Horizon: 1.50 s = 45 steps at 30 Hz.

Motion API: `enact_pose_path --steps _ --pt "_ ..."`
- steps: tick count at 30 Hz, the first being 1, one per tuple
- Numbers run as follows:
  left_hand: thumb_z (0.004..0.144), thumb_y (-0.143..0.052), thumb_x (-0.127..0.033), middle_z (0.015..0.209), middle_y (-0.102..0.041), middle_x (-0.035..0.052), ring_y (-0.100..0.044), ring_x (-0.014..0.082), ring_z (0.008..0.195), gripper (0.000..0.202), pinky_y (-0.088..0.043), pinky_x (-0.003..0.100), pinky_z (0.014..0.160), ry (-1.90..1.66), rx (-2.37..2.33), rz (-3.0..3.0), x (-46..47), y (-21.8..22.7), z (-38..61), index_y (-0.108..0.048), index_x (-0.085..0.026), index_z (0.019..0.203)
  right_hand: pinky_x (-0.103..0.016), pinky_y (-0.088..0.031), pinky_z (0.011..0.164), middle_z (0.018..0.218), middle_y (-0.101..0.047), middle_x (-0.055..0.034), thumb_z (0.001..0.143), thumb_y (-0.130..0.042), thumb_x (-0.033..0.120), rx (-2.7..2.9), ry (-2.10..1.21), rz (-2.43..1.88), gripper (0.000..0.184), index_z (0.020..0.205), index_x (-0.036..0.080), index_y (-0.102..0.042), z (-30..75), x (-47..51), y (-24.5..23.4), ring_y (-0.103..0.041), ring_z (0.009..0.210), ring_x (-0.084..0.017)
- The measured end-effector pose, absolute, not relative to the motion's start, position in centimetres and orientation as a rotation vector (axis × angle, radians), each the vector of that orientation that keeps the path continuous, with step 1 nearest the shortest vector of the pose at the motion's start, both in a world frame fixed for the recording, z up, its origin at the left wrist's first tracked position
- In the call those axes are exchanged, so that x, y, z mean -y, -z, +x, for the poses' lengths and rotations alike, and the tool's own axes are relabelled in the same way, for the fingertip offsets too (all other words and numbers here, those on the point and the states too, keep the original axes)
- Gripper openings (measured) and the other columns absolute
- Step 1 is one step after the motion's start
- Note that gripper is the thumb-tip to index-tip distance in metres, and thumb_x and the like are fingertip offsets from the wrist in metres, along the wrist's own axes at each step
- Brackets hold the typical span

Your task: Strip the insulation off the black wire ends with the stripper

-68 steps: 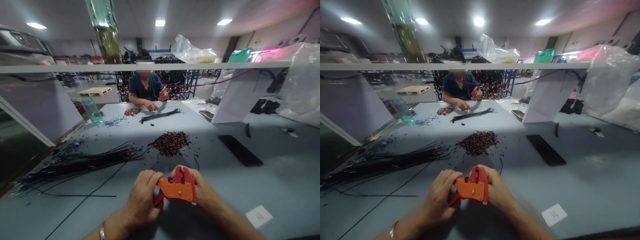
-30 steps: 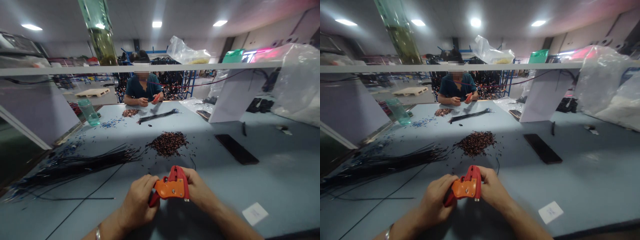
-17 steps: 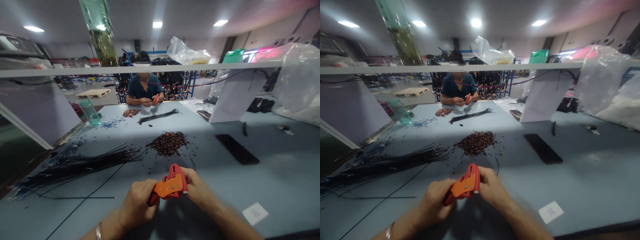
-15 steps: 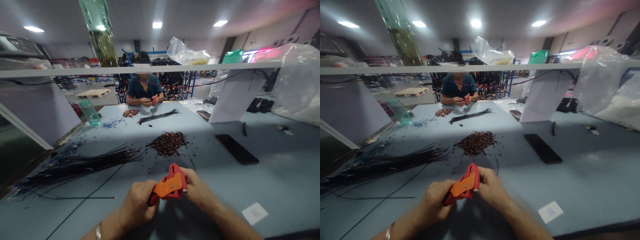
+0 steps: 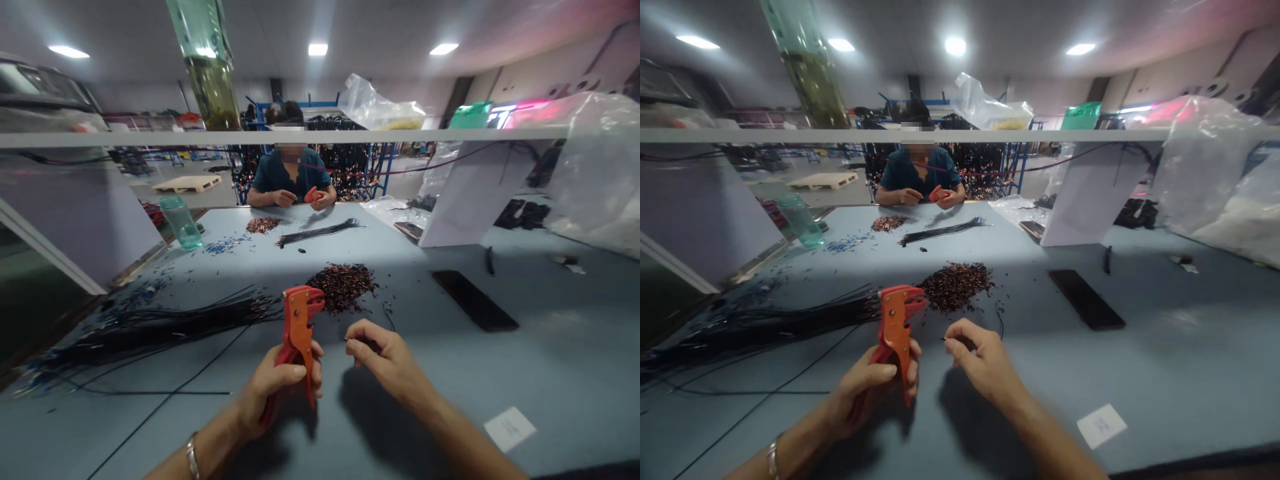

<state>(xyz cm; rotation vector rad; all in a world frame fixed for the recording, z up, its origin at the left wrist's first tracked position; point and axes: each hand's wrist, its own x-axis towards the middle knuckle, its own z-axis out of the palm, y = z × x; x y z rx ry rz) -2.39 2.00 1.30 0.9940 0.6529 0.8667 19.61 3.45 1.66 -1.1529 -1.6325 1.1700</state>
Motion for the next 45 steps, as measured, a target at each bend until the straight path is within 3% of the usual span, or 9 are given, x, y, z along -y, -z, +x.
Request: enact_pose_path --steps 7,12,20,25,31,35,37,41,45 --pt "0.073 -0.066 -0.032 0.081 -0.067 0.0063 -0.066 0.0187 0.072 0.044 -0.048 0.034 0.075 -0.733 -0.555 0.754 -2.4 -0.5 -2.8 -0.066 -0.011 0.111 -0.023 -0.032 0.05 0.058 -0.042 0.0052 0.087 -0.052 0.037 1.677 -1.048 -1.16 0.019 0.079 0.02 -0.057 19.7 -3.3 -2.2 -0.039 0.051 -0.01" --pt "0.079 -0.067 -0.035 0.1 -0.064 0.0078 -0.066 0.0197 0.08 0.043 -0.049 0.034 0.074 -0.74 -0.534 0.803 -2.3 -0.4 -2.6 -0.063 -0.016 0.117 -0.023 -0.034 0.049 0.062 -0.046 0.0035 0.087 -0.051 0.038 1.642 -1.073 -1.185 0.022 0.078 0.019 -0.057 19.8 -3.4 -2.4 -0.041 0.051 -0.01" --pt "0.072 -0.073 -0.057 0.104 -0.059 0.0072 -0.062 0.0173 0.082 0.067 -0.05 0.029 0.07 -0.673 -0.437 0.869 -2.2 -0.6 -2.8 -0.059 -0.018 0.124 -0.023 -0.039 0.052 0.061 -0.054 0.0028 0.088 -0.052 0.039 1.59 -1.108 -1.142 0.022 0.083 0.019 -0.059 19.8 -3.3 -2.4 -0.048 0.05 -0.01" --pt "0.066 -0.078 -0.037 0.1 -0.06 0.0063 -0.062 0.0156 0.077 0.065 -0.046 0.027 0.069 -0.597 -0.452 0.837 -2.2 -0.9 -2.9 -0.059 -0.014 0.124 -0.022 -0.032 0.047 0.065 -0.051 0.0029 0.086 -0.056 0.041 1.493 -1.09 -1.153 0.024 0.088 0.018 -0.059 19.8 -3.4 -2.2 -0.041 0.053 -0.01" --pt "0.064 -0.07 -0.022 0.097 -0.065 0.0052 -0.067 0.0198 0.077 0.06 -0.049 0.034 0.075 -0.537 -0.373 0.775 -1.8 -1.1 -2.7 -0.061 -0.015 0.124 -0.021 -0.031 0.046 0.068 -0.053 0.0023 0.079 -0.066 0.047 1.413 -1.274 -1.105 0.035 0.096 0.016 -0.063 19.8 -3.4 -2.8 -0.039 0.052 -0.009" --pt "0.066 -0.066 -0.015 0.101 -0.069 0.0101 -0.069 0.0247 0.084 0.063 -0.049 0.039 0.08 -0.482 -0.388 0.826 -1.7 -1.0 -2.5 -0.058 -0.015 0.128 -0.021 -0.029 0.044 0.066 -0.055 0.0017 0.077 -0.068 0.05 1.386 -1.462 -1.039 0.039 0.092 0.014 -0.069 19.6 -3.0 -3.0 -0.034 0.049 -0.007" --pt "0.071 -0.066 -0.02 0.104 -0.07 0.014 -0.07 0.0272 0.09 0.06 -0.048 0.041 0.083 -0.493 -0.408 0.841 -1.8 -0.9 -2.6 -0.057 -0.014 0.13 -0.021 -0.027 0.044 0.064 -0.054 0.0025 0.075 -0.07 0.048 1.332 -1.464 -1.029 0.036 0.087 0.015 -0.069 19.5 -3.0 -2.9 -0.032 0.047 -0.006" --pt "0.079 -0.061 -0.047 0.114 -0.068 0.0199 -0.067 0.0319 0.098 0.063 -0.049 0.047 0.085 -0.498 -0.371 0.79 -2.1 -0.5 -2.8 -0.054 -0.013 0.132 -0.022 -0.027 0.045 0.06 -0.051 0.0038 0.074 -0.069 0.044 1.289 -1.392 -1.048 0.029 0.081 0.016 -0.067 19.2 -3.0 -2.6 -0.033 0.047 -0.007" --pt "0.073 -0.071 -0.045 0.096 -0.071 0.0153 -0.069 0.0243 0.082 0.06 -0.052 0.035 0.074 -0.436 -0.485 0.827 -2.0 -0.5 -2.9 -0.061 -0.012 0.122 -0.022 -0.027 0.045 0.059 -0.052 0.0035 0.074 -0.067 0.043 1.32 -1.364 -1.08 0.027 0.075 0.016 -0.065 19.1 -3.0 -2.7 -0.034 0.047 -0.007"
